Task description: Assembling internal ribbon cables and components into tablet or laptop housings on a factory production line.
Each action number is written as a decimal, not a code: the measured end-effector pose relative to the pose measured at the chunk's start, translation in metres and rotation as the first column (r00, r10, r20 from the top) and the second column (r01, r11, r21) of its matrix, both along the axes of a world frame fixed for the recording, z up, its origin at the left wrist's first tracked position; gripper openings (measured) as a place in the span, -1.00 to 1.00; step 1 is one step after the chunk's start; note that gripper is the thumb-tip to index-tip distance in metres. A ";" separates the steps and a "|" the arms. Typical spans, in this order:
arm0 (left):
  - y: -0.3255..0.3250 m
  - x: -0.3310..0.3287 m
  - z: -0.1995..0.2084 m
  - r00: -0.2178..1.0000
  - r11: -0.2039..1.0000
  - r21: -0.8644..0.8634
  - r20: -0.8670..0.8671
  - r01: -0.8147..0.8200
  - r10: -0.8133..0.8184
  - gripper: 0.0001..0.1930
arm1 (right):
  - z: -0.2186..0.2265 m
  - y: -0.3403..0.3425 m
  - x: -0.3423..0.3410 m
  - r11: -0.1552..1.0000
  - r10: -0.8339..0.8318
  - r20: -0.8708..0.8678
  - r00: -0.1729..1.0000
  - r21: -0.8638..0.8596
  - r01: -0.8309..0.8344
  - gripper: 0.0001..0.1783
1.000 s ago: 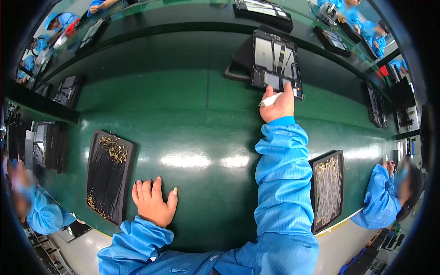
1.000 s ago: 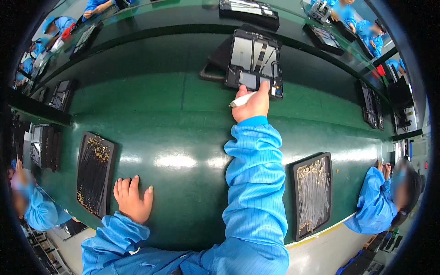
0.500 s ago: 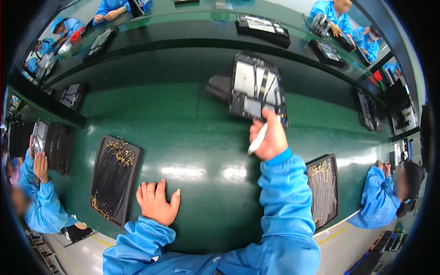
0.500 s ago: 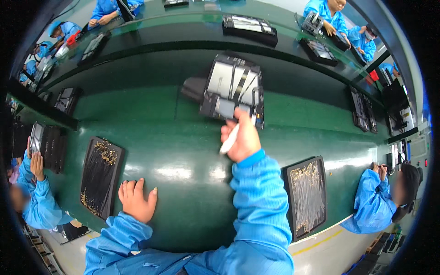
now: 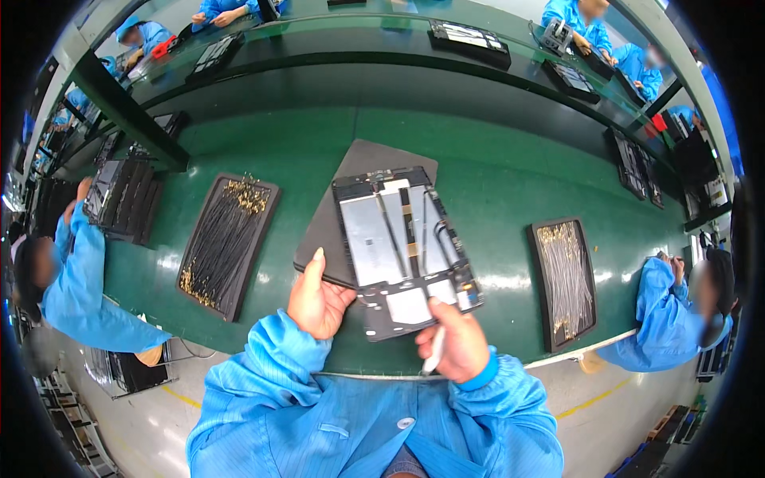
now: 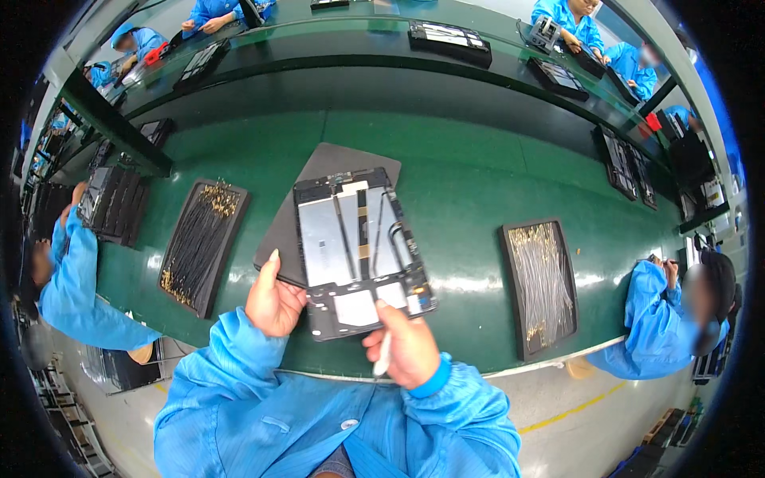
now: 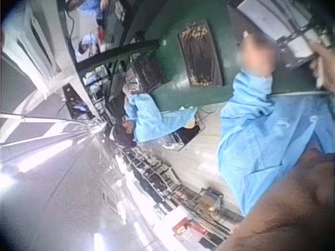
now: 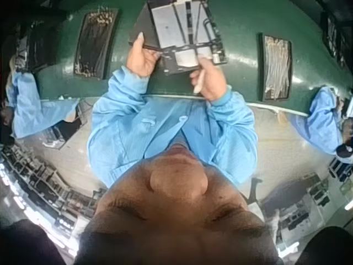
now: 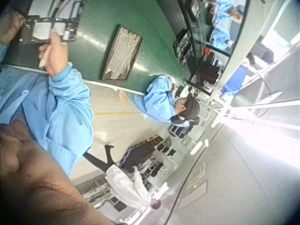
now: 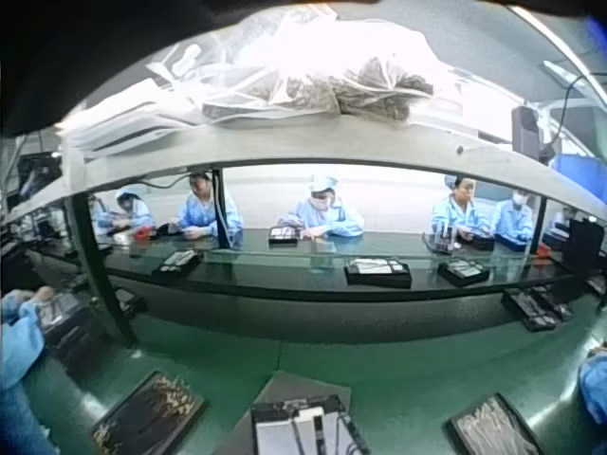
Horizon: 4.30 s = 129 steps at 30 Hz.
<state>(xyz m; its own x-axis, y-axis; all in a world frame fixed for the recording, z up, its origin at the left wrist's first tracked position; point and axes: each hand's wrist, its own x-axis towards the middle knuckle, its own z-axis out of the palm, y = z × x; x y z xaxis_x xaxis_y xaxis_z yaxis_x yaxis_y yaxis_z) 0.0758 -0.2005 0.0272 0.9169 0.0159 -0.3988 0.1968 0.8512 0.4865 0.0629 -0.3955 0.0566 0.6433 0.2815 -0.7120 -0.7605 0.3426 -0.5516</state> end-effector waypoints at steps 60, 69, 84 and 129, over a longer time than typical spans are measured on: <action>0.159 -0.012 0.005 0.982 -0.619 0.785 0.100 0.020 0.159 -0.75 | -0.026 -0.067 -0.015 -0.165 0.734 0.354 0.580 -0.735 0.658 -0.67; 0.112 -0.038 0.030 0.955 -0.735 0.611 0.215 -0.296 -0.206 -0.85 | -0.019 0.023 -0.062 0.765 0.580 0.483 0.656 -0.600 -0.235 -0.65; 0.173 -0.042 0.010 0.990 -0.793 0.608 0.089 0.031 0.107 -0.81 | -0.035 0.018 -0.055 0.803 0.411 0.270 0.871 -0.559 -0.205 -0.60; 0.021 -0.064 -0.015 0.819 -0.405 0.834 0.092 -0.374 -0.566 -0.85 | 0.001 0.052 -0.016 0.985 -0.169 0.314 0.934 0.025 0.170 -0.31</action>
<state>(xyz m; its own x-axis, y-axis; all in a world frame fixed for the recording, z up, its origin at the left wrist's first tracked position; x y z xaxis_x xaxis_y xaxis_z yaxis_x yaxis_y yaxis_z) 0.0120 -0.1791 0.0123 0.9186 -0.2397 0.3142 -0.3688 -0.8054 0.4639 0.0464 -0.3432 0.0578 0.8722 0.1470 -0.4665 -0.4790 0.4496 -0.7539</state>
